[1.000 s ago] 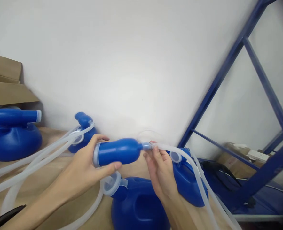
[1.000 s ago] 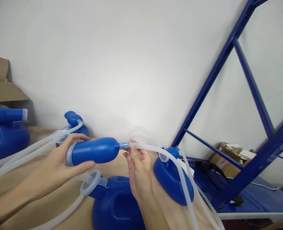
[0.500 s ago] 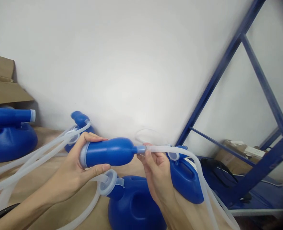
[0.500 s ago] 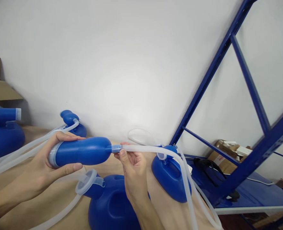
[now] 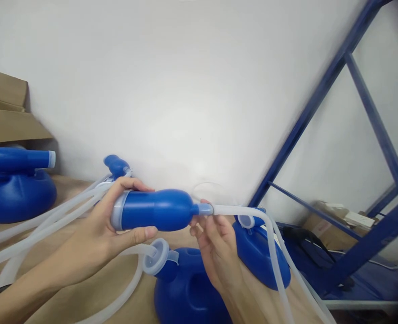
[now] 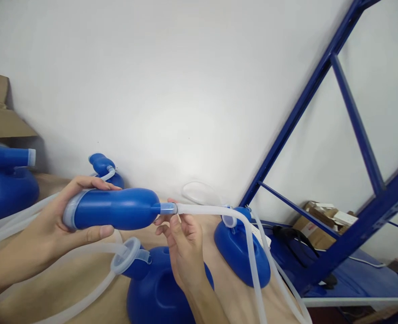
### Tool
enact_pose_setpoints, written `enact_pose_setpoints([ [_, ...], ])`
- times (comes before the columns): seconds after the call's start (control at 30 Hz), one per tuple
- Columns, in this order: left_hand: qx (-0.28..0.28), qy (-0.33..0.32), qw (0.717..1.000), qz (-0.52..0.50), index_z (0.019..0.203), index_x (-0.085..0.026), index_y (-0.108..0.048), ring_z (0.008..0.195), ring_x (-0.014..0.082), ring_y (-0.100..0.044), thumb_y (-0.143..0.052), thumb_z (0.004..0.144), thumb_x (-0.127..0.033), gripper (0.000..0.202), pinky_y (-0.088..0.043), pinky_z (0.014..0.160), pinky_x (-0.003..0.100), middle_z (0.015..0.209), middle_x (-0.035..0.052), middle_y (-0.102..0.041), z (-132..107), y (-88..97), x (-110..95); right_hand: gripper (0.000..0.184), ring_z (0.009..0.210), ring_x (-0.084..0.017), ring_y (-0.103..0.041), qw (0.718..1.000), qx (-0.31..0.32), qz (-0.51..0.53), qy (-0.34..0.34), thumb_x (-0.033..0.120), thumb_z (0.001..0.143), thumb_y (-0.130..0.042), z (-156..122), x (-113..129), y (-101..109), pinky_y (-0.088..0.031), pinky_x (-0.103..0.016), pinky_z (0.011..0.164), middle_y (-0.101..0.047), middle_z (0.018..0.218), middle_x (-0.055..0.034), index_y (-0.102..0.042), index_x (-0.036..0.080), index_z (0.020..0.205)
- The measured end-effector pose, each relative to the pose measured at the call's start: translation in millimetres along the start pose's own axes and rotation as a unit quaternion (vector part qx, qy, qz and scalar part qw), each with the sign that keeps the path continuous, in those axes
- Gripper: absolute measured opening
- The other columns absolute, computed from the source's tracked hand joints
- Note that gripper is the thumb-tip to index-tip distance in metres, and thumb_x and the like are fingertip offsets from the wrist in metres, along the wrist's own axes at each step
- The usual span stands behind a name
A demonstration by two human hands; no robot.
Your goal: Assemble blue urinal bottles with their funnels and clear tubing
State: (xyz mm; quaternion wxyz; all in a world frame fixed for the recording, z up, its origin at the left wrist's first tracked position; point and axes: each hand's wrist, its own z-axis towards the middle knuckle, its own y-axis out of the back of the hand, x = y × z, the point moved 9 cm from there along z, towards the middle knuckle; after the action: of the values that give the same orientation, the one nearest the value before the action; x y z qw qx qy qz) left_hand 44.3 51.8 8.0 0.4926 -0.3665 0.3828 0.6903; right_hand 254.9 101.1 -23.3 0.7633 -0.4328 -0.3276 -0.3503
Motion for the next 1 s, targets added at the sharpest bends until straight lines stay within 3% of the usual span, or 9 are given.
enact_pose_setpoints([
  [0.17,-0.005,0.03,0.999,-0.037,0.114,-0.03,-0.057,0.097,0.026,-0.07,-0.088,0.07,-0.049,0.058,-0.063,0.07,0.032,0.124,0.0028,-0.066,-0.4,-5.9,5.7,0.027,0.074,-0.012,-0.057,0.999,-0.046,-0.012,-0.001,0.046,0.077,-0.092,3.8,-1.9,17.5,-0.053,-0.03,0.084,-0.066,0.076,0.001,-0.085,0.026,0.094],
  [0.33,-0.002,0.035,0.999,-0.038,0.11,-0.029,-0.058,0.089,0.0258,-0.073,-0.087,0.07,-0.045,0.052,-0.064,0.063,0.032,0.119,0.0035,-0.07,4.2,-11.0,13.0,0.028,0.066,-0.012,-0.047,0.999,-0.038,-0.017,-0.019,0.044,0.075,-0.093,9.8,-9.6,24.2,-0.049,-0.03,0.075,-0.06,0.07,0.0022,-0.085,0.026,0.095],
  [0.53,0.002,-0.044,0.999,-0.013,0.106,-0.029,-0.056,0.083,0.0225,-0.073,-0.084,0.074,-0.047,0.047,-0.064,0.055,0.03,0.122,0.0053,-0.067,6.0,-12.9,13.2,0.038,0.063,-0.011,-0.044,0.998,-0.046,0.0,-0.051,0.042,0.07,-0.096,11.7,-15.4,27.6,-0.045,-0.027,0.068,-0.058,0.069,0.0031,-0.083,0.026,0.102],
  [0.8,-0.045,-0.181,0.978,0.089,0.108,-0.032,-0.053,0.112,0.0244,-0.067,-0.077,0.086,-0.035,0.033,-0.063,0.061,0.022,0.121,0.0029,-0.06,-9.4,-18.4,4.9,0.059,0.066,-0.012,-0.048,0.993,-0.07,-0.027,-0.094,0.031,0.071,-0.095,6.5,-4.9,29.4,-0.047,-0.027,0.073,-0.056,0.07,0.0048,-0.075,0.026,0.126],
  [0.9,-0.007,-0.158,0.985,0.074,0.111,-0.033,-0.052,0.116,0.0268,-0.066,-0.075,0.088,-0.04,0.033,-0.064,0.064,0.026,0.125,0.0037,-0.06,-6.8,-24.3,9.5,0.053,0.067,-0.012,-0.049,0.993,-0.07,-0.016,-0.095,0.031,0.073,-0.094,6.4,-2.8,28.5,-0.047,-0.026,0.072,-0.058,0.073,0.0036,-0.076,0.025,0.122],
  [1.0,0.018,-0.108,0.992,0.06,0.115,-0.033,-0.054,0.109,0.0271,-0.069,-0.077,0.085,-0.046,0.04,-0.065,0.067,0.03,0.125,0.0042,-0.063,-1.5,-25.2,15.1,0.041,0.069,-0.011,-0.05,0.994,-0.056,-0.014,-0.096,0.032,0.075,-0.094,7.6,-5.5,25.2,-0.047,-0.025,0.073,-0.058,0.075,0.0028,-0.079,0.024,0.112],
])
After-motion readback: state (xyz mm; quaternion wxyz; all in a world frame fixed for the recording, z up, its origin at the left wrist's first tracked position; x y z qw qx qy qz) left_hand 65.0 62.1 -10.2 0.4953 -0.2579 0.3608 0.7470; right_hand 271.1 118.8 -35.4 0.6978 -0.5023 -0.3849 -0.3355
